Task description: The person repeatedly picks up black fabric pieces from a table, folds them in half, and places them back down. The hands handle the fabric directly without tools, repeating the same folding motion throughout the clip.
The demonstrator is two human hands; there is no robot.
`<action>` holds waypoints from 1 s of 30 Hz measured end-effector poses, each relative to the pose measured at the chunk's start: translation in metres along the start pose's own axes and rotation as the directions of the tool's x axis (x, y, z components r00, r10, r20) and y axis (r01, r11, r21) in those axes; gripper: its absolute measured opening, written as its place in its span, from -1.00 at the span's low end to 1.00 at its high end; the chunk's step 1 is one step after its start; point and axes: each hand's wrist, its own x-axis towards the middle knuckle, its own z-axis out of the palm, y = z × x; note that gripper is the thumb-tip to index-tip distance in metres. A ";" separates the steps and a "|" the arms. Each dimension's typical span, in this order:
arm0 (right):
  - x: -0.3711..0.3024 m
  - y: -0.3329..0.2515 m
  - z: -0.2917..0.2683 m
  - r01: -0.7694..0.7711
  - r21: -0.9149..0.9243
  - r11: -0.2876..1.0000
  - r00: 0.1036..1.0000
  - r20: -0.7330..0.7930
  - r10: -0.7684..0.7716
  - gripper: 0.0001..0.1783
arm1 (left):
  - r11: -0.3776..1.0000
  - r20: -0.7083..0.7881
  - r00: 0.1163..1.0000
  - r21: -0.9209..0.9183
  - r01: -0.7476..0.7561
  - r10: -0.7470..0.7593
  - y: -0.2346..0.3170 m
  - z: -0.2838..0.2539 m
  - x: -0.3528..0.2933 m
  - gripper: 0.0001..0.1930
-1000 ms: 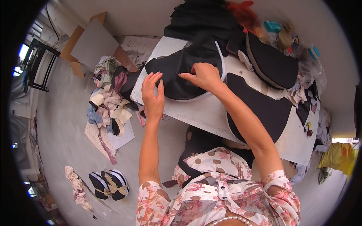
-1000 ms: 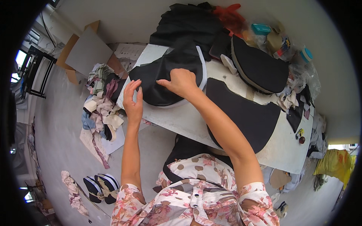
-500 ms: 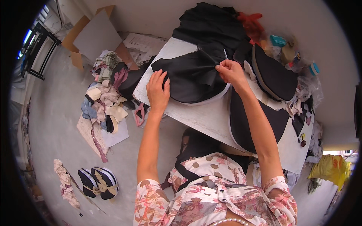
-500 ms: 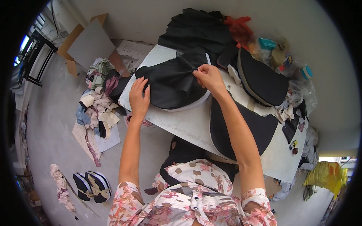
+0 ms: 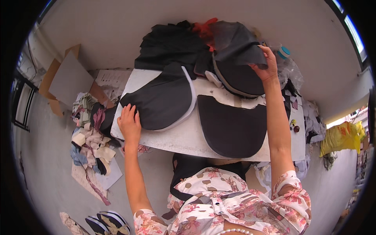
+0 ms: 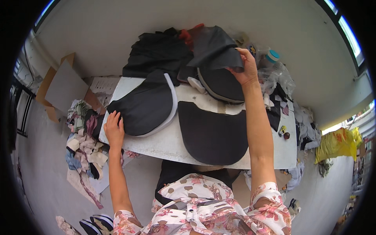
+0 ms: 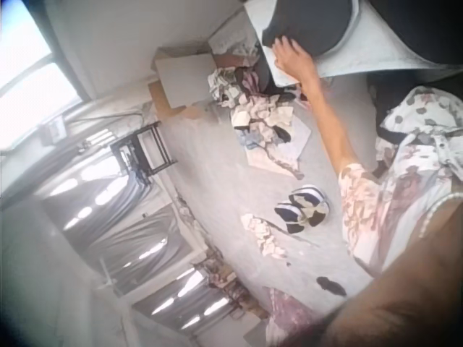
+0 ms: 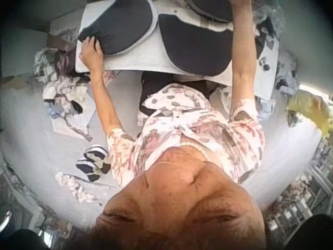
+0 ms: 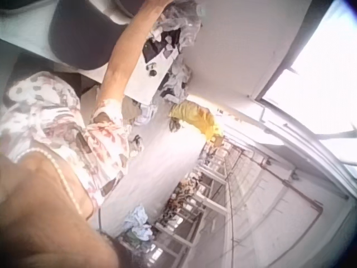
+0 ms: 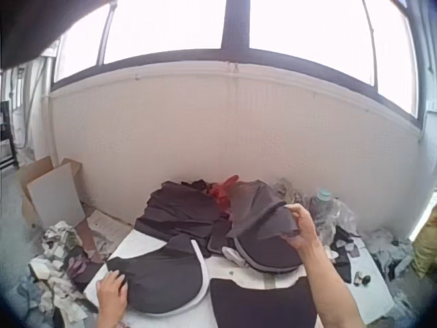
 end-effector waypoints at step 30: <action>-0.183 0.092 0.091 0.632 -0.753 0.183 0.742 0.656 0.136 -0.63 | 0.750 0.189 0.972 -0.661 0.021 0.140 0.166 -0.108 0.032 -0.85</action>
